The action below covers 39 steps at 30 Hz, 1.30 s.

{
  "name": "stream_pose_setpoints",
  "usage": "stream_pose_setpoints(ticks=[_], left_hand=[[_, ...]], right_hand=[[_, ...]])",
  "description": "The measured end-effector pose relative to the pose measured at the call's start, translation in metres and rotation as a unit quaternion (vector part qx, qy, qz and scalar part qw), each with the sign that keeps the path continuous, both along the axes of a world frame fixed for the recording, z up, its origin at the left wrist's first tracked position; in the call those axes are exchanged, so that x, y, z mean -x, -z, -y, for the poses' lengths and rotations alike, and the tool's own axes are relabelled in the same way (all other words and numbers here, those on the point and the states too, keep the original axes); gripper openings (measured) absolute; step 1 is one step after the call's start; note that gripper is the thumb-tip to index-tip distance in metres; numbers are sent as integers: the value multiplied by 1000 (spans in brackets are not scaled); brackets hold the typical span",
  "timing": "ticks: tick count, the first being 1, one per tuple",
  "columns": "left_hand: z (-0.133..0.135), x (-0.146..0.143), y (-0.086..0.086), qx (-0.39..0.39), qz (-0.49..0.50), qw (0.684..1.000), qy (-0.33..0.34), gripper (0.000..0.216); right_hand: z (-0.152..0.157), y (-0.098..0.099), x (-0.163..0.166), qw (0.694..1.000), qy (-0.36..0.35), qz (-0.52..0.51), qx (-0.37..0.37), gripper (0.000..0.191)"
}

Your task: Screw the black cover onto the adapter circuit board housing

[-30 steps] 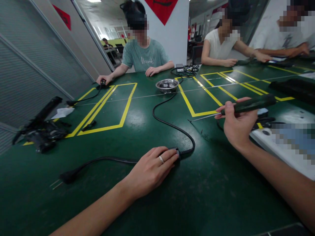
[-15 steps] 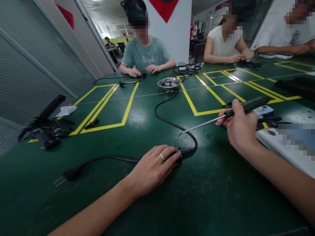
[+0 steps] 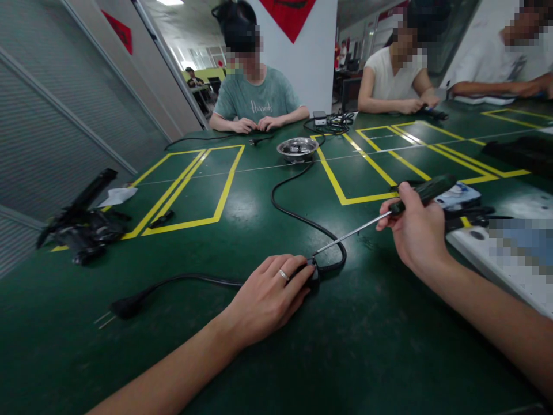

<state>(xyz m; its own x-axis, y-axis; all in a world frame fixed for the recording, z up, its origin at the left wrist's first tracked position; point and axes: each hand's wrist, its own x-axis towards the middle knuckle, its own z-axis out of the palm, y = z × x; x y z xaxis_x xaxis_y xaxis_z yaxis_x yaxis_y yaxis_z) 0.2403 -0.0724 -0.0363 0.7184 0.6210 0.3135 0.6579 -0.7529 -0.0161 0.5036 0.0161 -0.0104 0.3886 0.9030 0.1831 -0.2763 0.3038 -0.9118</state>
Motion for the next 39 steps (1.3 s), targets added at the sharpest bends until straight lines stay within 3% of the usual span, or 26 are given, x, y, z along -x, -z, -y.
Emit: stream_pose_setpoints(ticks=[21, 39], left_hand=[[-1, -2, -4, 65, -8, 997, -38, 39], [-2, -1, -5, 94, 3, 995, -41, 33]], right_hand=[[5, 2, 4, 996, 16, 78, -46, 25], [18, -11, 12, 990, 23, 105, -91, 21]])
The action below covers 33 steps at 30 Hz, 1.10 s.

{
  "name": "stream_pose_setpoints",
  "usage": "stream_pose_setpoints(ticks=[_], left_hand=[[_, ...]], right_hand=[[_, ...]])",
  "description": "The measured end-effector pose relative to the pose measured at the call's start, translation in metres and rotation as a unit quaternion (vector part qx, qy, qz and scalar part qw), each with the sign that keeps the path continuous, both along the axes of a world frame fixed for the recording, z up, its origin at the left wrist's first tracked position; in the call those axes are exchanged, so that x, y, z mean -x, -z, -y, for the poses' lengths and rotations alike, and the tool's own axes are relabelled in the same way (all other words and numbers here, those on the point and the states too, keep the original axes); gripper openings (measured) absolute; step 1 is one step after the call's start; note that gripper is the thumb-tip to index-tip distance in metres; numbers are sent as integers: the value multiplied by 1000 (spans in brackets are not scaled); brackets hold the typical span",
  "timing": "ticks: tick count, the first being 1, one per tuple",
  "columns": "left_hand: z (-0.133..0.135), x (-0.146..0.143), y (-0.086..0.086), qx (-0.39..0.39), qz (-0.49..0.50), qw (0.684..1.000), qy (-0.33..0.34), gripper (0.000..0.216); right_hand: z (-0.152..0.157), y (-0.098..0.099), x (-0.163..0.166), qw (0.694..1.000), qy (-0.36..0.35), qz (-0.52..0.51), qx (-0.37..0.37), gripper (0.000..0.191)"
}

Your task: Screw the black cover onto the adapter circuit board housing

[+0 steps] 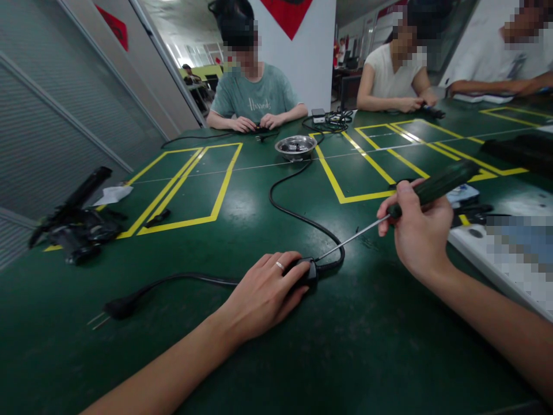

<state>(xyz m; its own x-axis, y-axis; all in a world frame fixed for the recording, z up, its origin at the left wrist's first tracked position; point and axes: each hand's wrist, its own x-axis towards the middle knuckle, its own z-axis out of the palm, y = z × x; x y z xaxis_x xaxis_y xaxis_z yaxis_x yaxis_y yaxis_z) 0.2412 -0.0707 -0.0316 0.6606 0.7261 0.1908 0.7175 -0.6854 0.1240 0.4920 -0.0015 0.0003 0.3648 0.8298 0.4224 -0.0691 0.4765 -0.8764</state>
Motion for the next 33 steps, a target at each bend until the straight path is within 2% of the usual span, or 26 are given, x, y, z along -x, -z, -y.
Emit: stream_pose_setpoints(ticks=[11, 18, 22, 25, 27, 30, 33], left_hand=[[-1, 0, 0, -1, -6, 1000, 1, 33], [-1, 0, 0, -1, -4, 1000, 4, 33], [-1, 0, 0, -4, -1, 1000, 5, 33], [-1, 0, 0, -4, -2, 1000, 4, 33], [-1, 0, 0, -9, 1, 1000, 2, 34], [-1, 0, 0, -13, 6, 1000, 3, 33], [-1, 1, 1, -7, 12, 1000, 7, 33]], right_hand=[[-1, 1, -3, 1000, 11, -16, -11, 17], [-2, 3, -1, 1000, 2, -20, 2, 23], [-2, 1, -4, 999, -33, -19, 12, 21], [-3, -2, -9, 992, -102, -68, 10, 23], [-4, -2, -11, 988, -125, -92, 11, 22], [-7, -1, -11, 994, -81, -75, 0, 15], [-10, 1, -10, 998, -38, -41, -2, 16]])
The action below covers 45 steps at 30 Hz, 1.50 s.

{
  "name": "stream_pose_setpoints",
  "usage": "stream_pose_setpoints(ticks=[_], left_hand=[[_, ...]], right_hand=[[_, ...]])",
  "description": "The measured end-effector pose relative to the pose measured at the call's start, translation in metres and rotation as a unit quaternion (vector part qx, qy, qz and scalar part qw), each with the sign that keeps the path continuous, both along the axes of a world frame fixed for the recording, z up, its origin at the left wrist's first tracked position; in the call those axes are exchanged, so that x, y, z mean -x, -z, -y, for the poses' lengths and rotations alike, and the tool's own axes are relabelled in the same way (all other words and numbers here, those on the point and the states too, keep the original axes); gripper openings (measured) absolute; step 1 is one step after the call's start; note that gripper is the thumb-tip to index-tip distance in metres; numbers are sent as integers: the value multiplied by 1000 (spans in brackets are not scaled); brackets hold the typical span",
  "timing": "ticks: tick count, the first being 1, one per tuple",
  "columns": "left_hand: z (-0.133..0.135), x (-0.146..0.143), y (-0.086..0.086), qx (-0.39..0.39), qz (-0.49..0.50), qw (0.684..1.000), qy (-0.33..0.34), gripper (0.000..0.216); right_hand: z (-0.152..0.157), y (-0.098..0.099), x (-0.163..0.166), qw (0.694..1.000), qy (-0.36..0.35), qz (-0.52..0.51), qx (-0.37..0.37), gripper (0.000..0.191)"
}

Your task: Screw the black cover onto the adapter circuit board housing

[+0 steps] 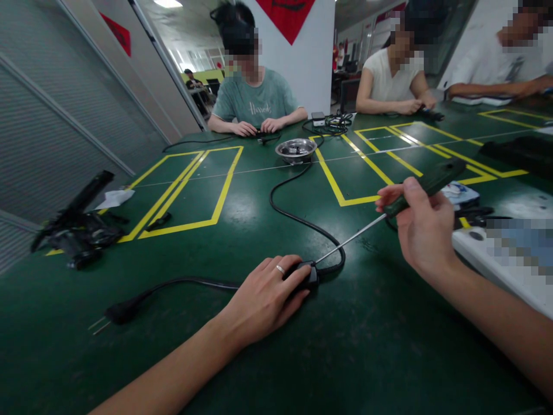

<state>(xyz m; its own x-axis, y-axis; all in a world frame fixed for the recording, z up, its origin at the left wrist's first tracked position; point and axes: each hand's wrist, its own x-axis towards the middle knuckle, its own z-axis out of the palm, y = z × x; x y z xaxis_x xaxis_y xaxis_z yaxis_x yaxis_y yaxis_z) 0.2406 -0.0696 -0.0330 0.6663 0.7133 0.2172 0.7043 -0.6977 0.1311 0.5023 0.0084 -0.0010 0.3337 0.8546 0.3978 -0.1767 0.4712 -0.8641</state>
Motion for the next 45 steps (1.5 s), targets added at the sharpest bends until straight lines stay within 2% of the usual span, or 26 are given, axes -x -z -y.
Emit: stream_pose_setpoints(ticks=[2, 7, 11, 14, 16, 20, 24, 26, 31, 34, 36, 41, 45], left_hand=[[0, 1, 1, 5, 3, 1000, 0, 34], [0, 1, 1, 8, 4, 1000, -1, 33], [-1, 1, 1, 4, 12, 1000, 1, 33], [-1, 1, 2, 1, 16, 1000, 4, 34], [-1, 1, 3, 1, 16, 1000, 3, 34], [0, 1, 3, 4, 13, 1000, 1, 35], [0, 1, 1, 10, 13, 1000, 1, 35], [0, 2, 1, 12, 13, 1000, 1, 36], [0, 2, 2, 14, 14, 1000, 0, 36], [0, 2, 2, 17, 15, 1000, 1, 36], [0, 2, 1, 20, 14, 1000, 0, 36], [-1, 2, 3, 21, 17, 1000, -2, 38], [-1, 2, 2, 28, 19, 999, -3, 38]], right_hand=[[-1, 1, -1, 1000, -14, -8, 3, 16], [-2, 0, -7, 988, -119, -98, 10, 19], [-3, -1, -4, 995, -78, -64, -2, 11], [-2, -1, -2, 997, -58, -50, -12, 12], [-2, -2, -3, 994, -84, -63, -3, 12], [-4, -2, -9, 987, -129, -92, 3, 23], [-5, -3, -7, 996, -71, -58, 8, 11], [-4, -4, -5, 998, -59, -37, 9, 14], [-3, -4, -7, 988, -130, -80, -5, 17], [-5, -2, -9, 995, -92, -47, -3, 9], [-6, -1, -10, 996, -83, -21, -6, 13], [-4, -1, -10, 986, -161, -39, 8, 15], [-2, -3, -5, 995, -97, 4, 23, 17]])
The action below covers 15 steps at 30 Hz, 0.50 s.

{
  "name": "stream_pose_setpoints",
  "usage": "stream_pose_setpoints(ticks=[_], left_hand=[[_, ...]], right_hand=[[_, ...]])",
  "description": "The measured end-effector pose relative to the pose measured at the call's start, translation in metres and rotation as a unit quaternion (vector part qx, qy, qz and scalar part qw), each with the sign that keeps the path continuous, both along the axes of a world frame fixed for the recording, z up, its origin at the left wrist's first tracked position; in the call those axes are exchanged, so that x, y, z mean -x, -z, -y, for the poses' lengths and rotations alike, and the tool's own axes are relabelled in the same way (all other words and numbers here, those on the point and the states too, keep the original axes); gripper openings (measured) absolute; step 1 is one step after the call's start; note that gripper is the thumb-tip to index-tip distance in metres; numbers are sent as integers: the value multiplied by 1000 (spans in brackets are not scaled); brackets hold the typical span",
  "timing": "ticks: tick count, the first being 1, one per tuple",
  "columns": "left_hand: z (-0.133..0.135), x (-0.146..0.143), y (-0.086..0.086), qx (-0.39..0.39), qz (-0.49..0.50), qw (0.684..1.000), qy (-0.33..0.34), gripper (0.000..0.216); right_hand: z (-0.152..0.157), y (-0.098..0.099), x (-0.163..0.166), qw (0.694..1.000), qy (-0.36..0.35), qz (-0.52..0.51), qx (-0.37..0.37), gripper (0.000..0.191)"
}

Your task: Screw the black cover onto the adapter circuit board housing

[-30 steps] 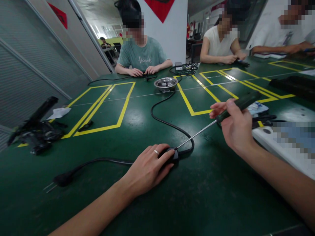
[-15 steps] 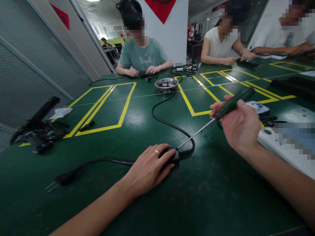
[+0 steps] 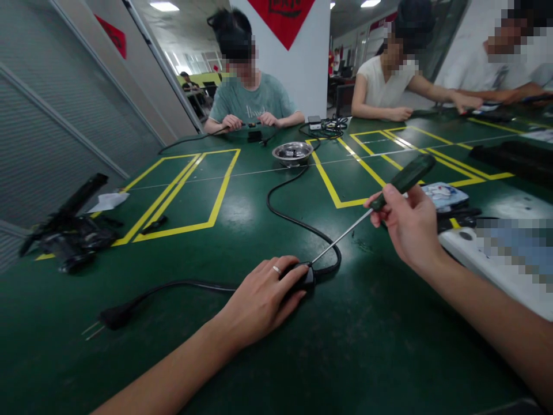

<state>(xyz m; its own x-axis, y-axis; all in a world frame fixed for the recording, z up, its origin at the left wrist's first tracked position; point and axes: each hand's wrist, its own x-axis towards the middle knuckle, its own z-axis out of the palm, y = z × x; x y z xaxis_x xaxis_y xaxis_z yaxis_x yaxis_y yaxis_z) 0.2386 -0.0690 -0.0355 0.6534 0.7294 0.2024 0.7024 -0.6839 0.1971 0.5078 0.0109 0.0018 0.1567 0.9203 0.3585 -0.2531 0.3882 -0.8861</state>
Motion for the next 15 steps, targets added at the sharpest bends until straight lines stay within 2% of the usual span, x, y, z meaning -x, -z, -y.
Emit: stream_pose_setpoints(ticks=[5, 10, 15], left_hand=[[0, 0, -2, 16, -5, 1000, 0, 39], [-1, 0, 0, 22, -13, 1000, -7, 39], [1, 10, -9, 36, -28, 999, -18, 48]], right_hand=[[-9, -5, -8, 994, 110, -27, 4, 21], [-26, -10, -31, 955, 279, 6, -104, 15], [-31, -5, -35, 928, 324, 82, -163, 13]])
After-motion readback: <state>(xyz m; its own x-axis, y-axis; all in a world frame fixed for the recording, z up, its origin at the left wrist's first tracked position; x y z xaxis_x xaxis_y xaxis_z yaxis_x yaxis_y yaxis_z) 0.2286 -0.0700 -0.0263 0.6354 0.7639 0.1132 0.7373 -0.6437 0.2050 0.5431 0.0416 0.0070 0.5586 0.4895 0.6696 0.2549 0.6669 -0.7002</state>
